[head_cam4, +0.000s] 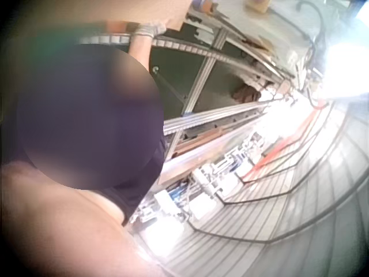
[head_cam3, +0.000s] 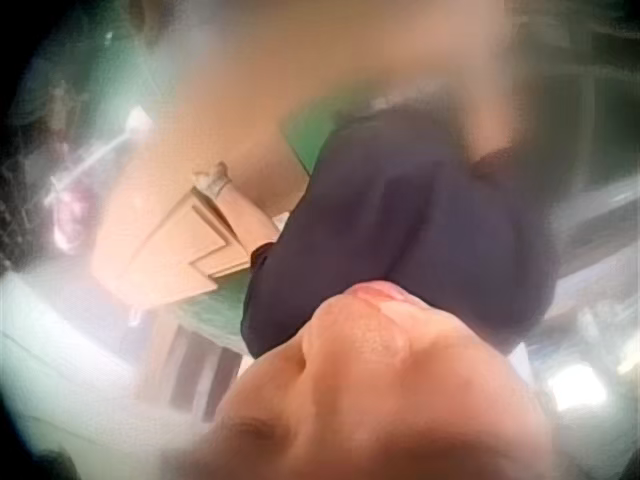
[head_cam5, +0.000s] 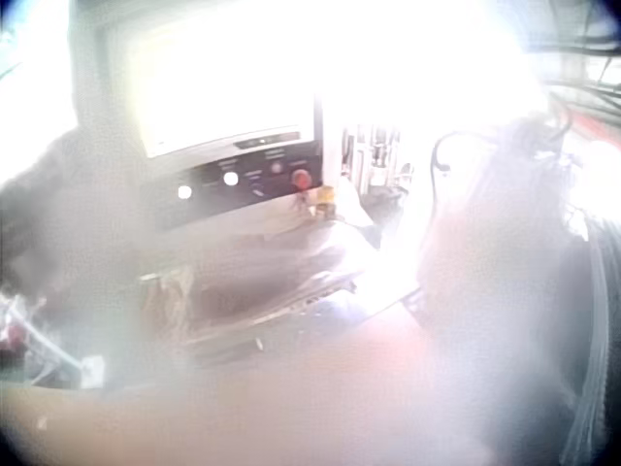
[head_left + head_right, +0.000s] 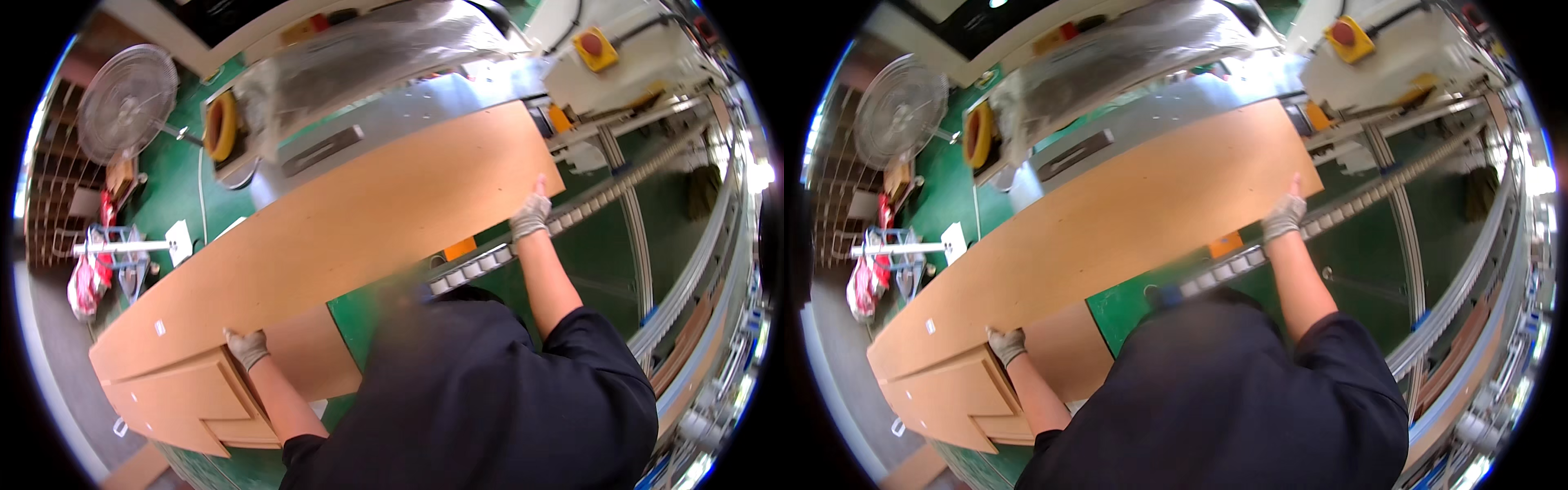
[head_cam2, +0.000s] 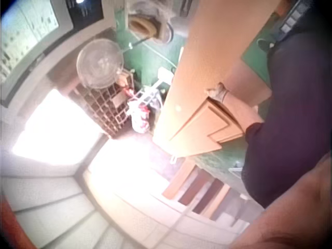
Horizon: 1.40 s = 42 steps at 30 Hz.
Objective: The person repeatedly picks up large flat wooden panels, places them on a conveyor, and feeds them through a machine. They then retrieve the processed panels and stack them nearby. The person also briefly inspects the edges of the panels by hand.
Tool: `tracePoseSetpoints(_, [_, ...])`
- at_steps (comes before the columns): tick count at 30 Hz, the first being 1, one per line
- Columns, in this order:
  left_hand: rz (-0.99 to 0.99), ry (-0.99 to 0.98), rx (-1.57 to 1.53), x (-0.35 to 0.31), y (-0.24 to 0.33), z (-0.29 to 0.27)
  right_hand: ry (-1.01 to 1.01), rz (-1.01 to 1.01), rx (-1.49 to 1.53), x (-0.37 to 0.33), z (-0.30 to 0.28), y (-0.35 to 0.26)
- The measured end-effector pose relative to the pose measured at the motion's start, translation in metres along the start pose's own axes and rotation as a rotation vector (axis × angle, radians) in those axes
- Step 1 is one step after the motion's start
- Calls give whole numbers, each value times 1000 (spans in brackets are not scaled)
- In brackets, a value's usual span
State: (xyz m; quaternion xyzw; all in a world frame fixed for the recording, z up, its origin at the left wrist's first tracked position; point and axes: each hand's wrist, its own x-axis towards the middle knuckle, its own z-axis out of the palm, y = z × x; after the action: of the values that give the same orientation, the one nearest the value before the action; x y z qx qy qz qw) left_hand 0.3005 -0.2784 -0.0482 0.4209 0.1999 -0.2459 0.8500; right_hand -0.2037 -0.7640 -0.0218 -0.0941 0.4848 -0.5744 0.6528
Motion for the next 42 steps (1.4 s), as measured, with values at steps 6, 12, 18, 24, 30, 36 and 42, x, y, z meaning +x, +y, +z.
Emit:
tracePoseSetpoints(6, [341, -63, 718, 17, 18, -44, 20, 66, 115, 1, -8, 7])
tracePoseSetpoints(12, [96, 92, 418, 16, 20, -48, 72, -6, 113, 22, -18, 1])
tracePoseSetpoints(18, [-11, 285, 147, -9, 0, 11, 160, -50, 75, 27, -19, -13])
tracePoseSetpoints(24, [22, 168, 306, -29, -11, 33, 249, -165, 10, 49, -35, -10])
tracePoseSetpoints(30, [-168, 220, 224, -82, -54, 98, 265, -206, -144, 90, -60, -50])
tracePoseSetpoints(36, [-284, 179, 294, -157, -104, 148, 203, -172, -98, 117, -57, -110])
tracePoseSetpoints(42, [-376, -187, 698, -169, -132, 136, -30, -188, 62, 189, -101, -162])
